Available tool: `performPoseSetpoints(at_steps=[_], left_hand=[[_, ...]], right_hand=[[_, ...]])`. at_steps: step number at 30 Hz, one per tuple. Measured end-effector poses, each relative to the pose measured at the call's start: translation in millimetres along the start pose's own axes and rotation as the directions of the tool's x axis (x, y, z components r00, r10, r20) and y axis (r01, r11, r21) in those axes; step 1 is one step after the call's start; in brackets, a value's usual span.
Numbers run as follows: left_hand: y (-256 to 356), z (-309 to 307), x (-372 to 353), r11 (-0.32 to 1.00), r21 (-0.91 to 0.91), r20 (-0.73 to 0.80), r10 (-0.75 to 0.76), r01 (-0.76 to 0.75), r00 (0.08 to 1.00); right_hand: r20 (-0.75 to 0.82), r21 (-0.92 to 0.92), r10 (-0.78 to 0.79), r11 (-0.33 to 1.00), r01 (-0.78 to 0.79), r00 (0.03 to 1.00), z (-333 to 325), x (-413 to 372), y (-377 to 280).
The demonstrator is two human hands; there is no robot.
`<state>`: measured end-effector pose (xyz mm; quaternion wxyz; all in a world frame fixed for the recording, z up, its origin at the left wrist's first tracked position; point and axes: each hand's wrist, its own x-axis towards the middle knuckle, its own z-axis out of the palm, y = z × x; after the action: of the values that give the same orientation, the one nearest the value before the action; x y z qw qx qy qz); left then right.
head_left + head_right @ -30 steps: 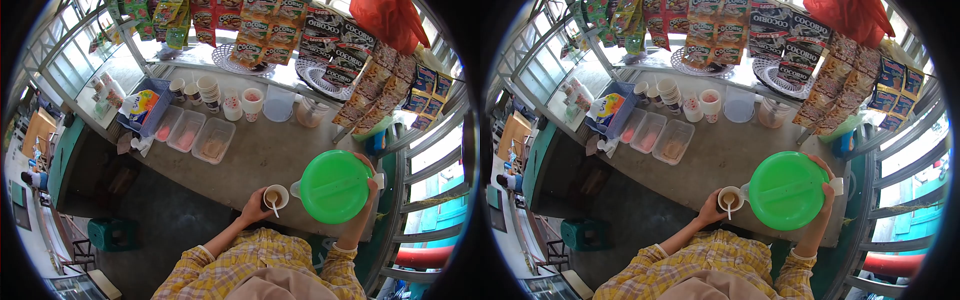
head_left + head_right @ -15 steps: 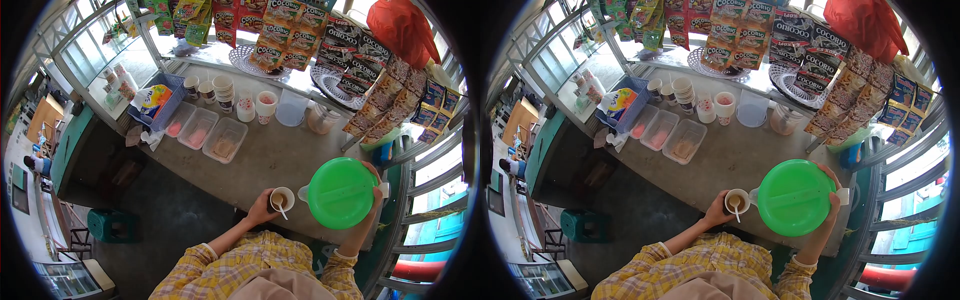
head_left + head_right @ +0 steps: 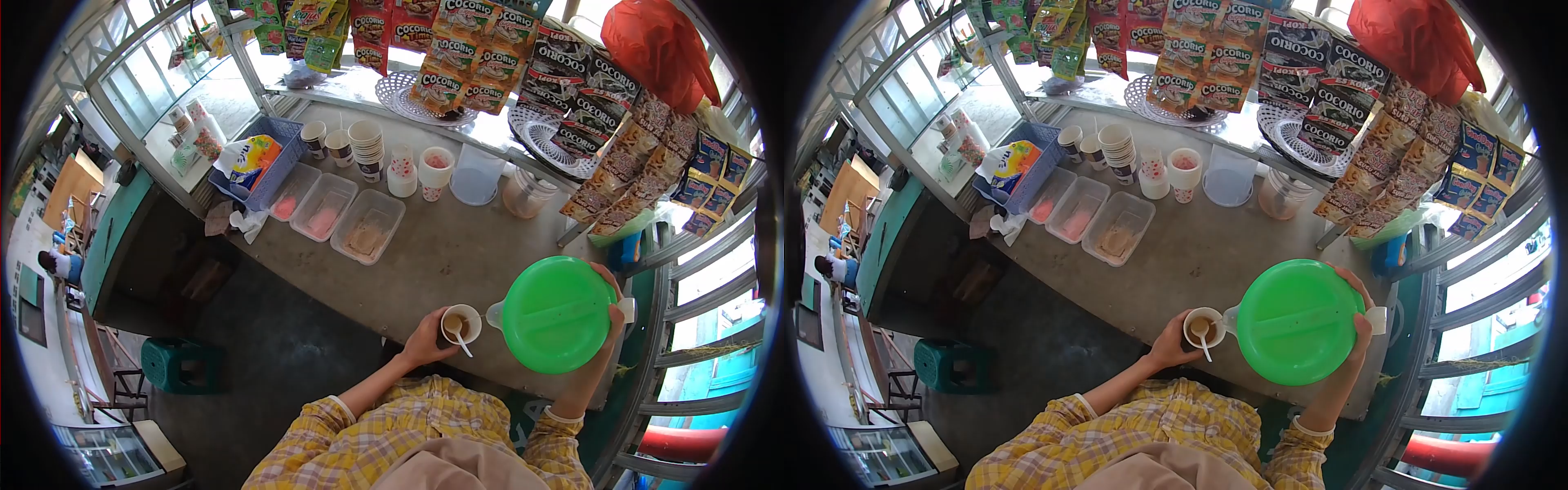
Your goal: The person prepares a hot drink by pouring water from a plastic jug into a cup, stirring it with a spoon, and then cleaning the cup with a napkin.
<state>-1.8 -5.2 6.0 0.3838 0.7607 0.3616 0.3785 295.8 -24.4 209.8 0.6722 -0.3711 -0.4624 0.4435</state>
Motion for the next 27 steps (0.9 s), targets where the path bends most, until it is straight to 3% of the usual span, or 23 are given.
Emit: performPoseSetpoints(at_steps=[6, 17, 27], left_hand=[[0, 2, 0, 1.0, -0.01, -0.025, 0.008, -0.008, 1.0], [1, 2, 1, 0.998, -0.031, -0.031, -0.052, 0.051, 0.998], [11, -6, 5, 0.999, -0.036, -0.023, 0.034, -0.034, 0.999]], right_hand=[[0.057, -0.062, -0.014, 0.998, 0.017, 0.998, -1, 1, 1], [0.013, -0.031, 0.012, 0.999, -0.012, 1.0, 6, 1, 0], [0.005, -0.036, 0.009, 0.999, -0.009, 1.0, 6, 2, 0]])
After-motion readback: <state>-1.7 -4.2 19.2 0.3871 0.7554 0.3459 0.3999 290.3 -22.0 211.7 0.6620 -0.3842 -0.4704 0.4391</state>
